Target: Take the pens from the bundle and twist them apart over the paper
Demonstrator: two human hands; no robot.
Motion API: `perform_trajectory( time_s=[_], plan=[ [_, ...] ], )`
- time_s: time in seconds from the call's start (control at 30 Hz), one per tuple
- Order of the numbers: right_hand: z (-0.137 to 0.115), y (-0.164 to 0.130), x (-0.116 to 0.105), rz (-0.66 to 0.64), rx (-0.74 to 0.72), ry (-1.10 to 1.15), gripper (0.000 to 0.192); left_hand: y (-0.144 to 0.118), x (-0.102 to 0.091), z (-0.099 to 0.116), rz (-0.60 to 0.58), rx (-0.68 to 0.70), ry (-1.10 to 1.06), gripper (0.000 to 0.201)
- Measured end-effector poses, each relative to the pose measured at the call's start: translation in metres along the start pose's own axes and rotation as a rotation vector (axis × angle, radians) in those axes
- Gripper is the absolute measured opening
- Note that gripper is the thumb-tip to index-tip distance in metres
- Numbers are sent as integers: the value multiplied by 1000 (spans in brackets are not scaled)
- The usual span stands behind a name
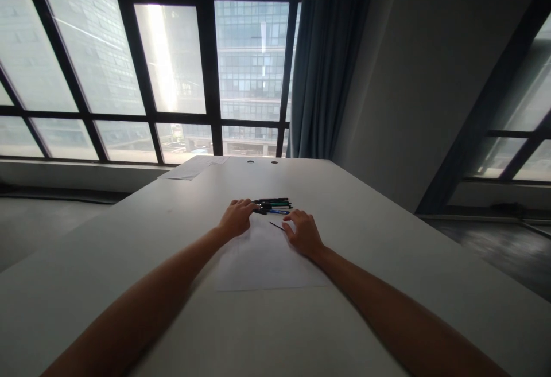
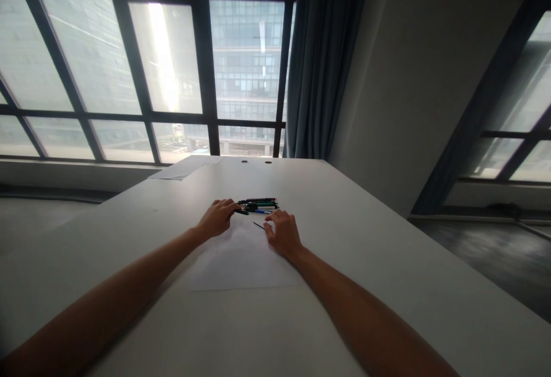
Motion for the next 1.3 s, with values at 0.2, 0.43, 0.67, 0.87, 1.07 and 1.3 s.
perform_trajectory(
  time_s=[0.2, 0.43, 0.67, 0.87, 1.07, 1.3],
  plan=[
    [4, 1, 6, -37, 48, 13, 9, -5, 10, -8, -164, 37, -34, 37],
    [12, 5, -1, 9, 34, 22, 17, -18, 20, -11, -201, 14, -49, 42],
    [53, 14, -23, 136, 121, -20, 23, -25, 9, -18, 48, -74, -164, 51],
    [46, 9, -12, 112, 97, -5, 22, -27, 19, -15, 38, -34, -146, 35],
    [1, 5, -8, 19, -120, -38, 12, -29, 26, -13, 25, -17, -128, 30],
    [-12, 0, 4, -115, -129, -127, 8, -29, 33, -15, -30, -50, -117, 27]
  ],
)
Point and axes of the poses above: each hand's wrist, its own y-axis towards the middle knuckle, its own x-axis out of the palm, z = x × y, the point moved 9 cm from there along y, towards the middle knuckle, and after that the axes turned 1 degree about x, right-handed, at the moved point
